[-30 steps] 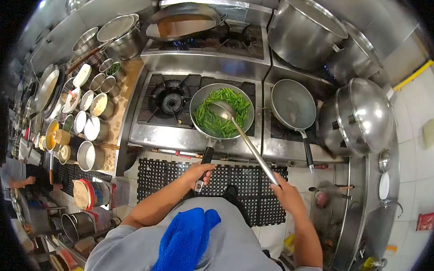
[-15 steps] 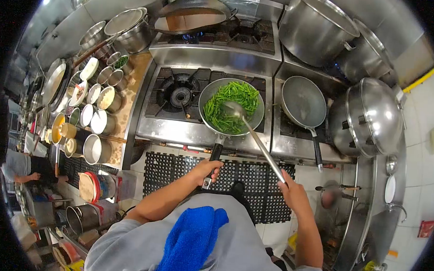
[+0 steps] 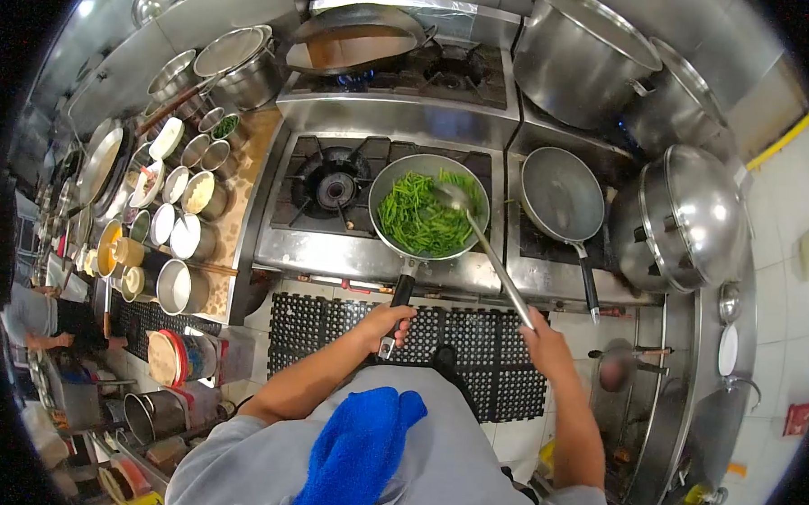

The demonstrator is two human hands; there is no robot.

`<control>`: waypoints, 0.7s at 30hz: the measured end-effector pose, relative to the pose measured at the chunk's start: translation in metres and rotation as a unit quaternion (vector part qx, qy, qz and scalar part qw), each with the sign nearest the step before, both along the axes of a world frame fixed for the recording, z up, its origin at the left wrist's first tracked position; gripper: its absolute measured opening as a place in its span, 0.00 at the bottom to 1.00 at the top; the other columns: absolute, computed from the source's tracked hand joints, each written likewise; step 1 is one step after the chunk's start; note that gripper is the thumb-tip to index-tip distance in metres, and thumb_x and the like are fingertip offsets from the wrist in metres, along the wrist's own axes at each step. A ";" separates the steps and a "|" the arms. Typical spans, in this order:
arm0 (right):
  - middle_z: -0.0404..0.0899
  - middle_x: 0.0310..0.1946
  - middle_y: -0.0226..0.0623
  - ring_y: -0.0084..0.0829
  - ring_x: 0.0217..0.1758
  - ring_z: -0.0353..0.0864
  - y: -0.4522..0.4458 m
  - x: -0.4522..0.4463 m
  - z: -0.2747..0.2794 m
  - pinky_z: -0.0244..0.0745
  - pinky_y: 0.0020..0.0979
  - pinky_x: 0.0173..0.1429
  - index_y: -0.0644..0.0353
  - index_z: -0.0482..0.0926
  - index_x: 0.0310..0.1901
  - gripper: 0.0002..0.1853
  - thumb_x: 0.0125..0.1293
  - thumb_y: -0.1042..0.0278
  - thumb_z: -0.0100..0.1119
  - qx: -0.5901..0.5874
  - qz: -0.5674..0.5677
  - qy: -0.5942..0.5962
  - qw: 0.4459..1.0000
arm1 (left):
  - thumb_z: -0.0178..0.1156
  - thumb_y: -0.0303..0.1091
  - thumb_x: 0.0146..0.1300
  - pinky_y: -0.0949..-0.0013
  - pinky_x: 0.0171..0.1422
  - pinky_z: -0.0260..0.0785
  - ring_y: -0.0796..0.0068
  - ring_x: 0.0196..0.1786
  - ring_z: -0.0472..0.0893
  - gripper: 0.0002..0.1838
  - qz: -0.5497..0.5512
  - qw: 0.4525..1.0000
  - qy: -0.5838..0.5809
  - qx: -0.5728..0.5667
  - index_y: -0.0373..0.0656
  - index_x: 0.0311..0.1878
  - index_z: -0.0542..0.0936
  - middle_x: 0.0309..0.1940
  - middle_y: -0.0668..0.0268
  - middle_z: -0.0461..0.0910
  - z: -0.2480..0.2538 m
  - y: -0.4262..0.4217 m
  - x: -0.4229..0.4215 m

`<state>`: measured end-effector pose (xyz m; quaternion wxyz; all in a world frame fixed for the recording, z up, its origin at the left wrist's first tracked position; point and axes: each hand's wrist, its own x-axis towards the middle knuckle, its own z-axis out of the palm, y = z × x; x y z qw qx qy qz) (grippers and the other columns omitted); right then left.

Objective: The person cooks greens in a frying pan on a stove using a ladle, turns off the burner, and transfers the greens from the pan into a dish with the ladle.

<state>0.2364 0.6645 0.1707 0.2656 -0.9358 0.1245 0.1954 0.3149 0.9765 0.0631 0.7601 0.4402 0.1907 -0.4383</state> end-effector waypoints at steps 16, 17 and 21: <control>0.81 0.35 0.52 0.58 0.38 0.79 0.018 -0.020 -0.041 0.72 0.49 0.42 0.46 0.66 0.65 0.25 0.67 0.53 0.53 -0.029 -0.034 -0.087 0.995 | 0.58 0.33 0.61 0.72 0.16 0.64 0.79 0.14 0.67 0.08 -0.009 1.000 0.009 0.013 0.44 0.32 0.69 0.18 0.70 0.69 0.000 0.000 0.004; 0.81 0.37 0.53 0.56 0.40 0.80 0.009 -0.034 -0.029 0.72 0.49 0.44 0.47 0.66 0.64 0.25 0.67 0.53 0.53 0.014 -0.021 -0.085 0.996 | 0.58 0.34 0.61 0.72 0.16 0.65 0.79 0.15 0.67 0.08 -0.012 1.000 0.005 0.013 0.45 0.32 0.69 0.18 0.71 0.69 0.003 0.000 0.004; 0.79 0.43 0.54 0.52 0.47 0.80 -0.006 -0.022 0.009 0.73 0.43 0.50 0.50 0.66 0.65 0.25 0.68 0.54 0.53 0.013 -0.024 -0.030 0.999 | 0.58 0.34 0.61 0.71 0.16 0.64 0.80 0.15 0.67 0.08 -0.012 1.000 0.002 0.015 0.45 0.31 0.69 0.18 0.71 0.68 0.002 -0.001 0.002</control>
